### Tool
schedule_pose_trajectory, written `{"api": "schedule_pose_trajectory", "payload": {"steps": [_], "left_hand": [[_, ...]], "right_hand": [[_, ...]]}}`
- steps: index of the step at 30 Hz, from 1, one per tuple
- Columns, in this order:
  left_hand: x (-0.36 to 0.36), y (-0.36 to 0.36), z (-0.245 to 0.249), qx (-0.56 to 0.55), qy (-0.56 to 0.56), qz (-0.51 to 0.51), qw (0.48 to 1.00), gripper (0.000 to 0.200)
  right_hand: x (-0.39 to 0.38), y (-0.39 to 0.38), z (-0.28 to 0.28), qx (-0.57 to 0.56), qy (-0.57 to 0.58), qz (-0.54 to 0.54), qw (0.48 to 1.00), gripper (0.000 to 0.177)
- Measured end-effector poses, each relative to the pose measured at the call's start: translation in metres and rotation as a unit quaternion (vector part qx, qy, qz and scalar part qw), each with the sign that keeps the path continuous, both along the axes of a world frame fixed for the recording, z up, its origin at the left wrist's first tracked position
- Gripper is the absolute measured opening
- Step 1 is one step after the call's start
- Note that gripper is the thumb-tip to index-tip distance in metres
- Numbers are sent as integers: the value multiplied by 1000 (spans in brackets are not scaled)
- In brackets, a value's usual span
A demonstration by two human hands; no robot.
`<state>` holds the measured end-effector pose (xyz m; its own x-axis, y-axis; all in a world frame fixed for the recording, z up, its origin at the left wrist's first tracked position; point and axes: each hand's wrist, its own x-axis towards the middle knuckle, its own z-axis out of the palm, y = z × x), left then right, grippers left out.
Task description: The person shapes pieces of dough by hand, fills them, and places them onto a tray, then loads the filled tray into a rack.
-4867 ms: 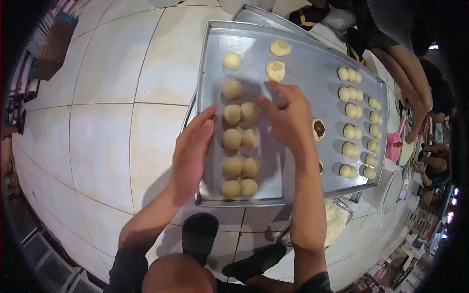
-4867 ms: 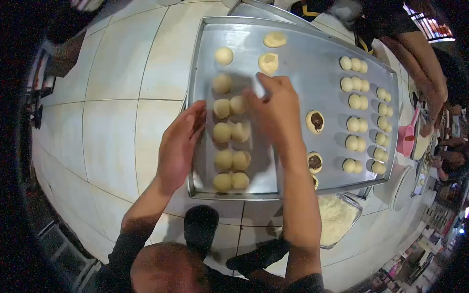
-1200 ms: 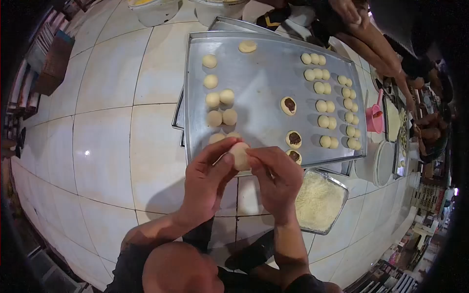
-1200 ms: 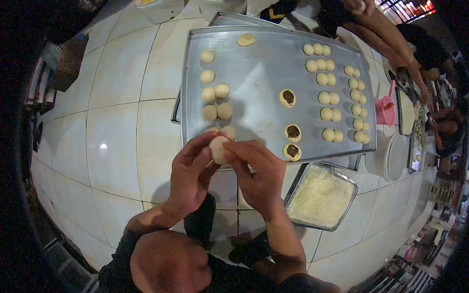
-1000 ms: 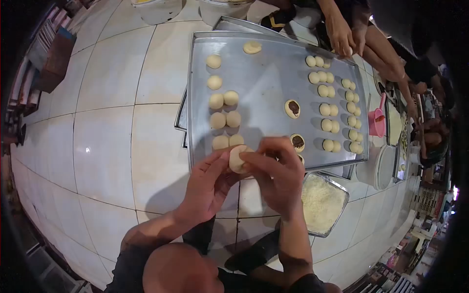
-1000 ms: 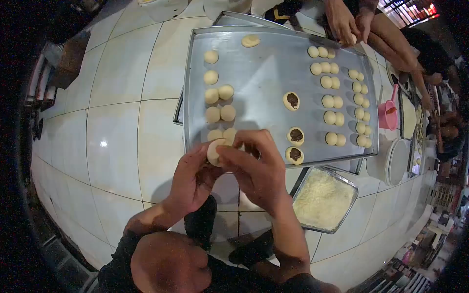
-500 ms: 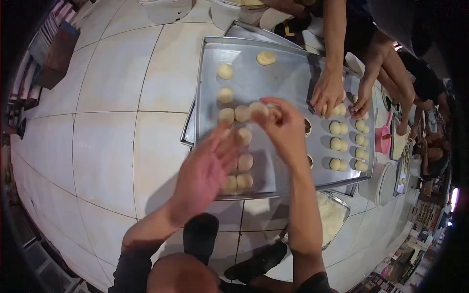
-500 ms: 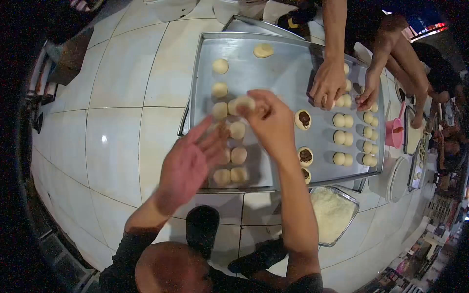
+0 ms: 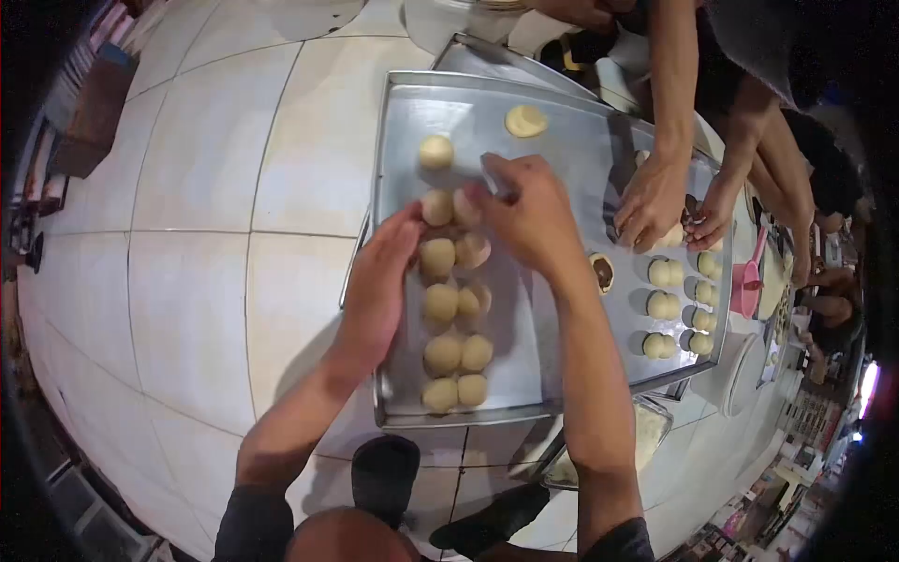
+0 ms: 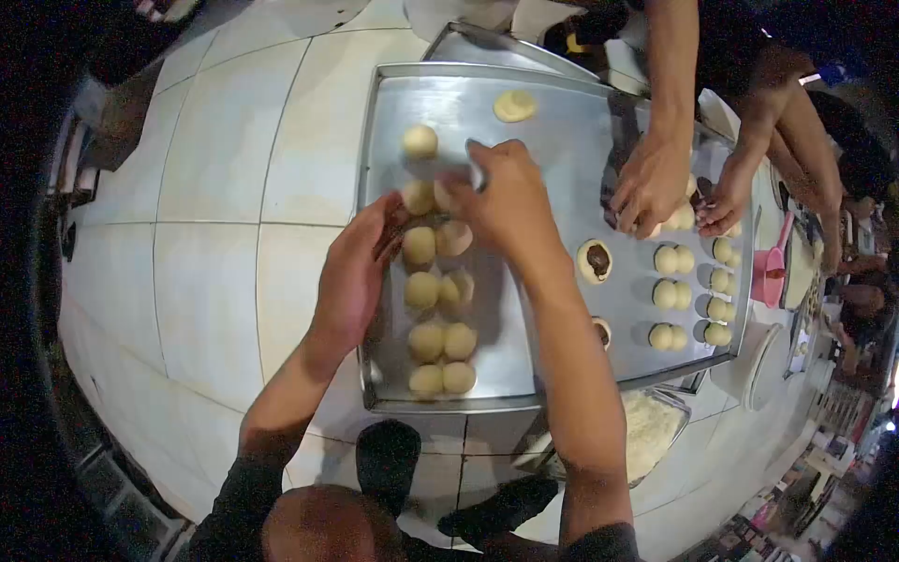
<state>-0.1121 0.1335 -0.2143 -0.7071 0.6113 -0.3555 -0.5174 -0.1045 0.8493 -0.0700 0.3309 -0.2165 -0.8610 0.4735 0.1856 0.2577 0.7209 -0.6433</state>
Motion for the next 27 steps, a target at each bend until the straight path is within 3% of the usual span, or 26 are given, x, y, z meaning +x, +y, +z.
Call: {"api": "schedule_pose_trajectory", "payload": {"steps": [4, 7, 14, 17, 20, 21, 23, 27], "left_hand": [[11, -14, 11, -11, 12, 19, 1000, 51], [19, -20, 15, -42, 113, 31, 992, 51], [21, -21, 28, 11, 139, 35, 990, 46], [21, -23, 26, 56, 144, 34, 987, 46], [22, -22, 24, 68, 134, 48, 987, 45], [23, -17, 23, 70, 122, 58, 988, 45], [25, -11, 22, 78, 97, 73, 990, 45], [41, -11, 38, 76, -19, 10, 997, 41]], "right_hand": [[-19, 60, -21, 21, -9, -60, 998, 27], [-39, 90, -40, 39, -16, -113, 993, 29], [-53, 87, -50, 21, 16, -131, 991, 21], [-41, 60, -35, -188, 119, -121, 967, 12], [-9, 16, 3, -425, 169, -75, 886, 15], [4, 1, 11, -427, 168, -72, 886, 15], [32, -26, 24, -586, 206, -18, 784, 22], [76, -67, 43, -654, 166, -48, 736, 32]]}}
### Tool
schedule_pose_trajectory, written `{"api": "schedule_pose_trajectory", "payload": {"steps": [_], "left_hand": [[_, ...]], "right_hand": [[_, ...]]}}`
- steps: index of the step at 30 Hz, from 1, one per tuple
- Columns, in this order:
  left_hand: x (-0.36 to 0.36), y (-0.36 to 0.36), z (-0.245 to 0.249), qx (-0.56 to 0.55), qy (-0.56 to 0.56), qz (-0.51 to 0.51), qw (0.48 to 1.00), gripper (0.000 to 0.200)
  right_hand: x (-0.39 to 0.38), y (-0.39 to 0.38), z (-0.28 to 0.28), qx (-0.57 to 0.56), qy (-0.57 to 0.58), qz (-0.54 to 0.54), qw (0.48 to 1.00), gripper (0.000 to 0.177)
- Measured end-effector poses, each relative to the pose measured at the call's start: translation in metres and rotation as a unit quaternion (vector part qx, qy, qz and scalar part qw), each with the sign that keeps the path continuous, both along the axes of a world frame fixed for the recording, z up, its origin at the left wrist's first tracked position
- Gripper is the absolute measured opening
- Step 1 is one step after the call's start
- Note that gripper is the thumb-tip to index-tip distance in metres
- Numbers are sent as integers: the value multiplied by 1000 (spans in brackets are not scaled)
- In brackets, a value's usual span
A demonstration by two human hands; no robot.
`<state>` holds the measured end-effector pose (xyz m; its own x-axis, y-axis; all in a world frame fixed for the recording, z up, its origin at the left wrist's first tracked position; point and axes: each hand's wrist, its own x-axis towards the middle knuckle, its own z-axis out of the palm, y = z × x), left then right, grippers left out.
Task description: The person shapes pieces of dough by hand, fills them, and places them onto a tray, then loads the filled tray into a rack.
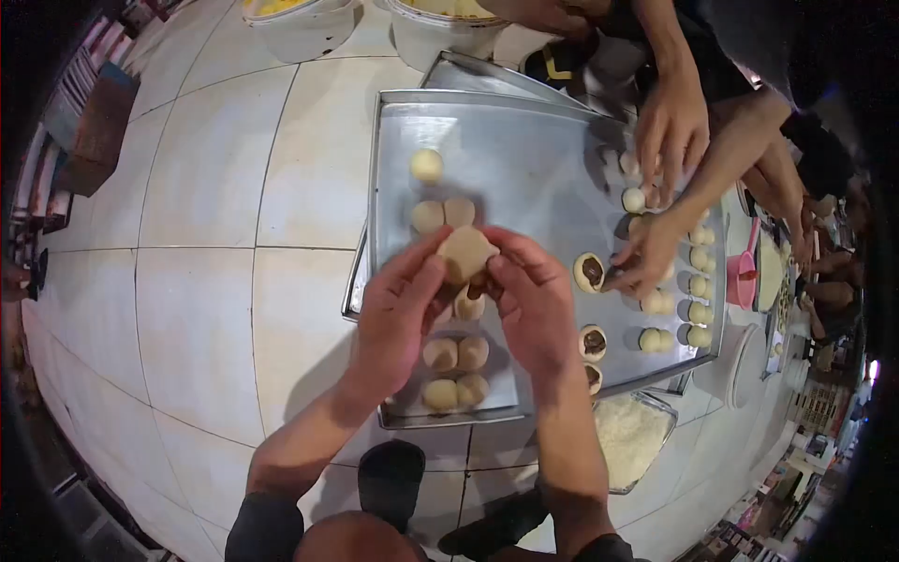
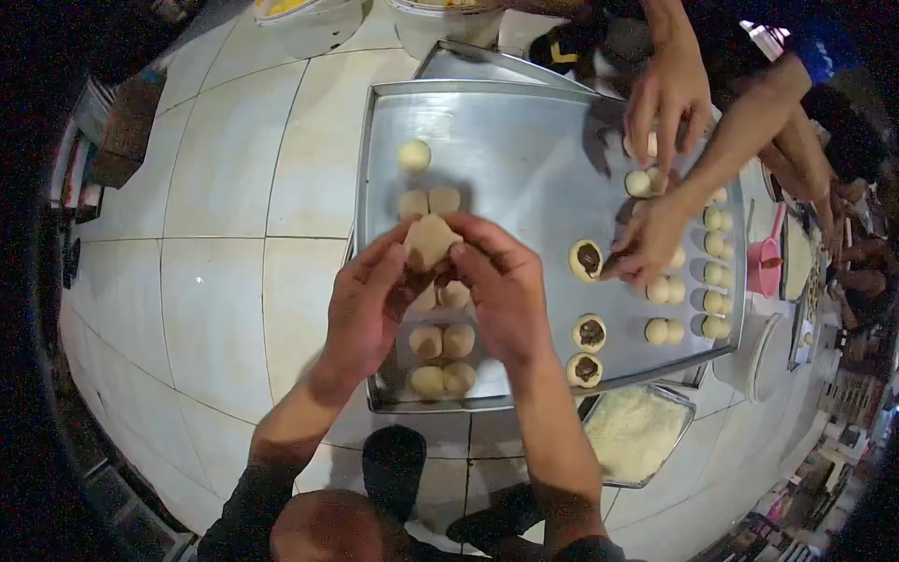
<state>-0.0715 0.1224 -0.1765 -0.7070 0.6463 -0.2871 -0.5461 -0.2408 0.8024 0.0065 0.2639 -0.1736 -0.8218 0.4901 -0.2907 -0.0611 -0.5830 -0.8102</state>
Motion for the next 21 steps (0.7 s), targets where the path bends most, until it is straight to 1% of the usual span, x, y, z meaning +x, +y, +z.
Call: {"api": "schedule_pose_trajectory", "payload": {"steps": [1, 2, 6, 7, 9, 11, 12, 13, 14, 15, 16, 17, 21], "left_hand": [[5, -1, 5, -1, -37, -24, 999, 39], [10, -2, 10, 0, -37, -25, 999, 39], [34, -6, 28, 43, -75, 33, 996, 37], [40, -7, 35, 45, -74, 30, 996, 37], [52, -12, 45, 38, -50, 29, 998, 40], [60, -17, 51, 32, -26, 29, 999, 42], [63, -18, 55, 35, -23, 28, 999, 42], [66, -19, 63, 22, 60, 25, 998, 44], [70, -20, 73, 10, 143, 21, 990, 45], [74, -21, 81, -4, 223, 18, 975, 47], [77, -22, 87, -18, 303, 14, 953, 49], [79, -23, 88, -17, 304, 14, 952, 49], [87, -25, 89, 98, 277, 32, 955, 58]], "right_hand": [[9, -5, 3, -32, -10, 6, 999, 34], [19, -8, 6, -31, -10, 4, 999, 34], [56, -9, 24, -147, 17, -99, 984, 32], [63, -13, 32, -144, 19, -101, 984, 32], [70, -28, 47, 5, -22, -146, 989, 31], [73, -42, 57, 154, -61, -190, 968, 31], [75, -46, 60, 156, -58, -191, 967, 31], [77, -50, 62, 315, -41, -188, 929, 31], [78, -53, 65, 466, -22, -180, 866, 32], [81, -56, 68, 602, -5, -167, 780, 33], [83, -59, 71, 723, 12, -151, 674, 34], [86, -62, 73, 724, 12, -153, 673, 34], [96, -71, 79, 717, 26, -198, 667, 37]]}}
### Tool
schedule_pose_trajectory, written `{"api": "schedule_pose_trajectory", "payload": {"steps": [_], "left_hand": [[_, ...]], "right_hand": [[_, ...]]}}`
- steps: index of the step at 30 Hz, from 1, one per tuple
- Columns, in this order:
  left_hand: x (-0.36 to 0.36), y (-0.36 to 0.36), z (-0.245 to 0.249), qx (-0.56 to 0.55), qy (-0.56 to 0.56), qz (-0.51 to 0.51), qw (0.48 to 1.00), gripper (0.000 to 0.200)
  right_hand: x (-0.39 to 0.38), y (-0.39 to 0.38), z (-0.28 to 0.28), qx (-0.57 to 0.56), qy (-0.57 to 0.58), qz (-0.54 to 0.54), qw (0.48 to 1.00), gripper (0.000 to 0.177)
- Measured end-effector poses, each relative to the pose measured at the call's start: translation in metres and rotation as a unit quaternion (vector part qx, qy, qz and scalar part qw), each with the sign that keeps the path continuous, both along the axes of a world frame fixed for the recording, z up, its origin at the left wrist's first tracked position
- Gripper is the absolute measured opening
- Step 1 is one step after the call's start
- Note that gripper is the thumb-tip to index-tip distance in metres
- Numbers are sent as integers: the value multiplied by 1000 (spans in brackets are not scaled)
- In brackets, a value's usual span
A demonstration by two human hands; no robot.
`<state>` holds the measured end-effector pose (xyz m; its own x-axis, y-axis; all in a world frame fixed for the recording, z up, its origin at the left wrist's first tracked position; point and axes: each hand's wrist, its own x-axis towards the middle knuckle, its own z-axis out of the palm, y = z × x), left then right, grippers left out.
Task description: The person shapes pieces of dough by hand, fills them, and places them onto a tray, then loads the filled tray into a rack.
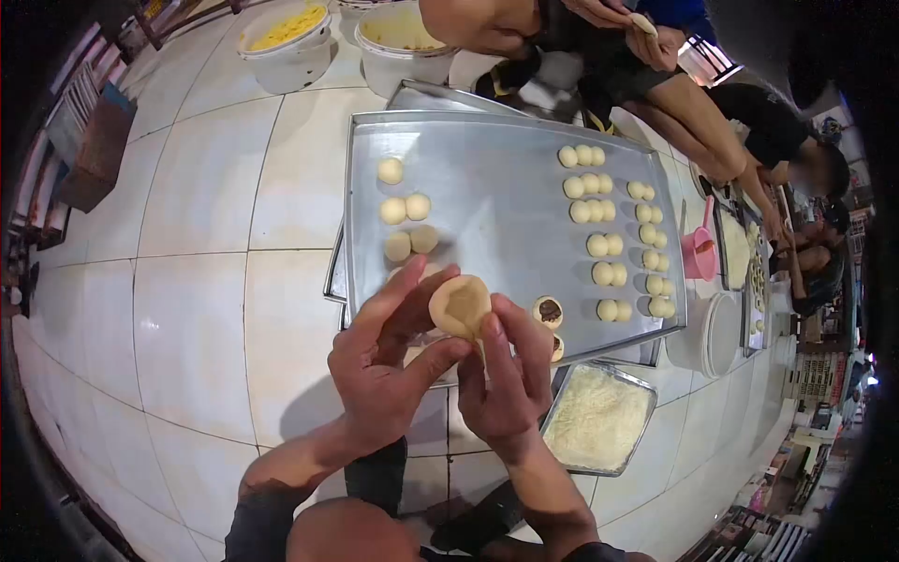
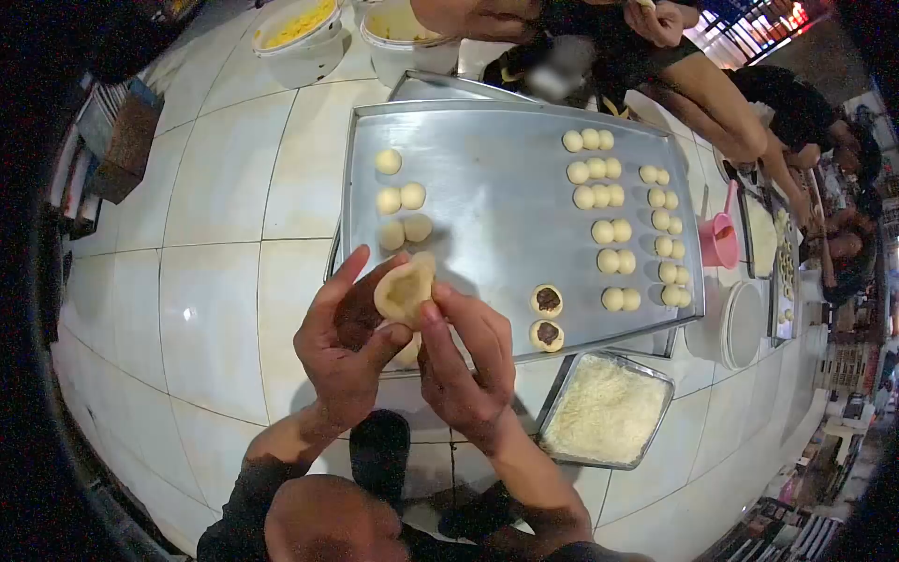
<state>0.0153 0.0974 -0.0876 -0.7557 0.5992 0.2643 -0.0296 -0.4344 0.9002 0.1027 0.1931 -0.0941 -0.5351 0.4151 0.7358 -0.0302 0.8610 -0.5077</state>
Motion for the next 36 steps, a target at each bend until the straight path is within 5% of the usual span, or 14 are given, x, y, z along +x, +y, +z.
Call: {"api": "schedule_pose_trajectory", "payload": {"steps": [6, 10, 11, 15, 21, 26, 30, 31, 35, 36], "left_hand": [[3, 3, 1, -7, -83, -69, 994, 71], [11, 4, 42, 8, -334, -84, 939, 78], [12, 4, 41, 9, -333, -86, 939, 78], [11, -5, 26, -66, -20, -77, 995, 76], [7, 2, 12, -19, -9, -63, 998, 71], [8, 10, 18, 44, -238, -90, 966, 68], [9, -7, 16, 36, -45, -170, 984, 56], [10, -6, 18, 38, -46, -174, 983, 56], [13, 1, 41, 19, 225, -127, 966, 54], [14, -1, 42, 18, 225, -127, 966, 54]], "right_hand": [[6, -1, -7, 21, 20, 4, 1000, 44], [10, 11, -2, 17, 9, 9, 1000, 51], [10, 11, 0, 18, 9, 7, 1000, 51], [10, 10, 6, -12, 35, 33, 999, 48], [19, 12, 6, 6, 3, 27, 1000, 41], [32, 17, 12, 14, -19, 82, 996, 37], [51, 25, 45, -289, -5, 218, 932, 28], [49, 25, 47, -288, -5, 215, 933, 28], [23, 27, 50, -623, 155, 264, 720, 18], [24, 28, 49, -624, 155, 264, 719, 18]]}}
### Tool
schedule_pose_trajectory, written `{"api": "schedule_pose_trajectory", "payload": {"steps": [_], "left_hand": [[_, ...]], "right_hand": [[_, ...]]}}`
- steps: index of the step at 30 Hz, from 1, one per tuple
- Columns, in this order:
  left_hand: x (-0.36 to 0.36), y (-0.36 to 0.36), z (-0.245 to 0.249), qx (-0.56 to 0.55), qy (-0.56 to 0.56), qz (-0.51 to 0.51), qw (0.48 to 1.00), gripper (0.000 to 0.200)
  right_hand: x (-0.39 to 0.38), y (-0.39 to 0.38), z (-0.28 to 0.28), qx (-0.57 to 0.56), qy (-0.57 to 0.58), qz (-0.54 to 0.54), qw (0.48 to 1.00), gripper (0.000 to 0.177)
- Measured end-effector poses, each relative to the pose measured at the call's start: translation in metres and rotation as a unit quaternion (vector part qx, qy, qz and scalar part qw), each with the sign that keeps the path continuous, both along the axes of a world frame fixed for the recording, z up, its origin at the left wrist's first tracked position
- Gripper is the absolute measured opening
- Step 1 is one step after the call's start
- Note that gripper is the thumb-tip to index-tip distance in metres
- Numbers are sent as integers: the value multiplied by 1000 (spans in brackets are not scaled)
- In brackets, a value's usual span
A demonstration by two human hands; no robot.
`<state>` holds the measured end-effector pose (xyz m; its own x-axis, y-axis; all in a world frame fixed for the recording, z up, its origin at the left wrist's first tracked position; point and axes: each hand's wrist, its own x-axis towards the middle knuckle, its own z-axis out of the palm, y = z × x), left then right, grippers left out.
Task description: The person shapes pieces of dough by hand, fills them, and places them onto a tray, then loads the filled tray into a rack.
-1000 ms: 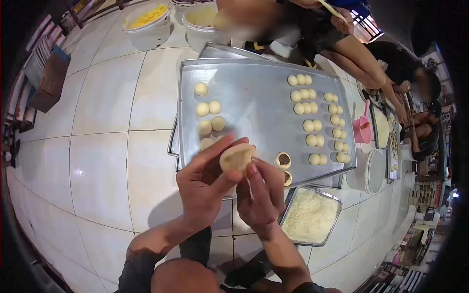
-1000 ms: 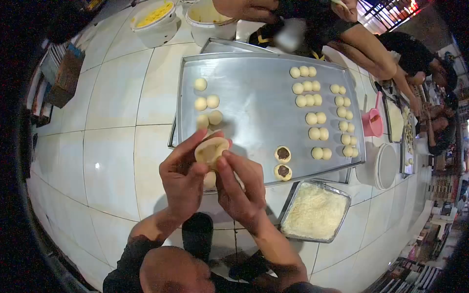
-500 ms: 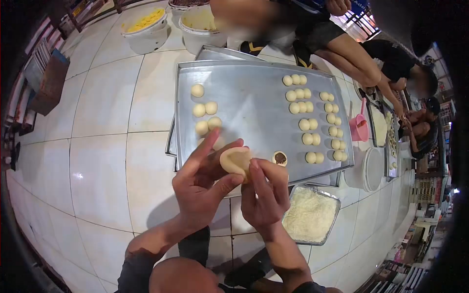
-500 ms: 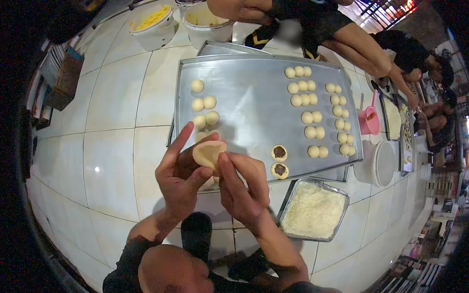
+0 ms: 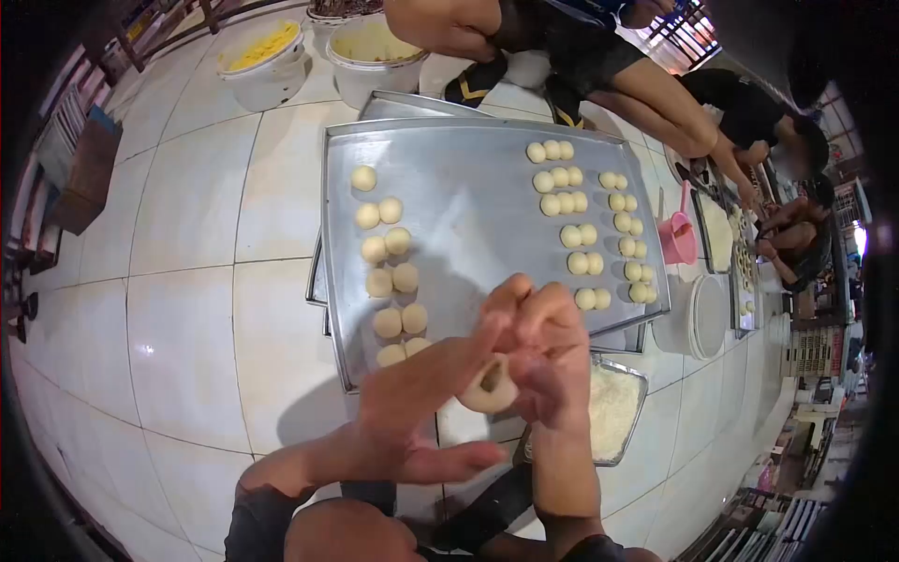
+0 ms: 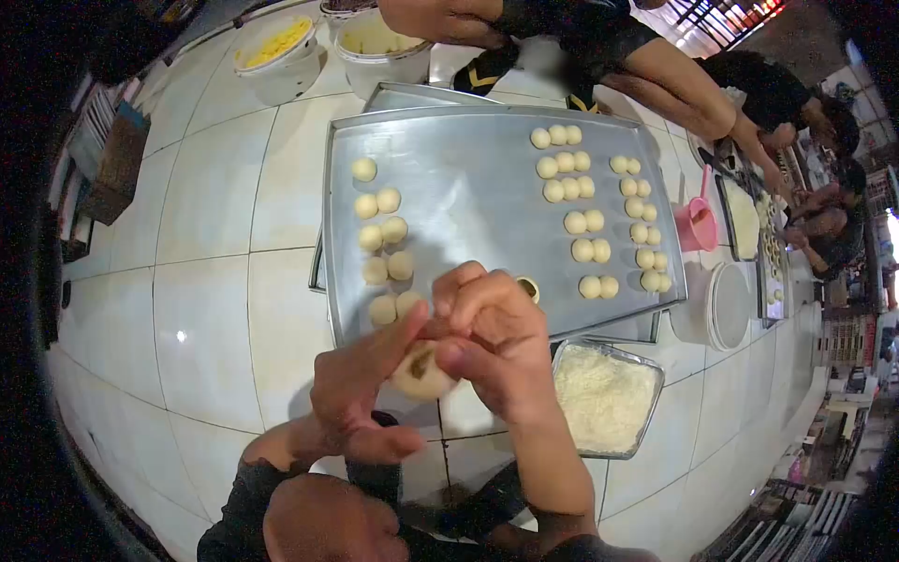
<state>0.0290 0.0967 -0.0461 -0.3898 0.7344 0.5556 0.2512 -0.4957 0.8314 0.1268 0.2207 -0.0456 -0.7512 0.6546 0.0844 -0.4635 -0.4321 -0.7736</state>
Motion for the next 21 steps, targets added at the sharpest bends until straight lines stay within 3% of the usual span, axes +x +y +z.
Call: {"api": "schedule_pose_trajectory", "payload": {"steps": [4, 5, 9, 15, 19, 21], "left_hand": [[-3, -12, 0, -168, 18, 40, 985, 55], [-3, -13, 0, -169, 18, 41, 985, 55], [-5, -15, 3, -187, -235, -17, 954, 54], [-6, -12, 3, -229, -133, -82, 961, 54], [-12, -12, -5, -214, -278, -153, 924, 59], [-24, -9, -5, -231, -246, -187, 923, 58]], "right_hand": [[8, 4, -10, 277, -131, -21, 952, 16], [8, 4, -8, 276, -131, -20, 952, 16], [7, 1, 7, 465, -133, 7, 875, 19], [16, 10, 13, 454, -153, 44, 877, 21], [20, 13, 22, 465, -130, 79, 872, 20], [22, 13, 19, 477, -131, 84, 865, 21]]}}
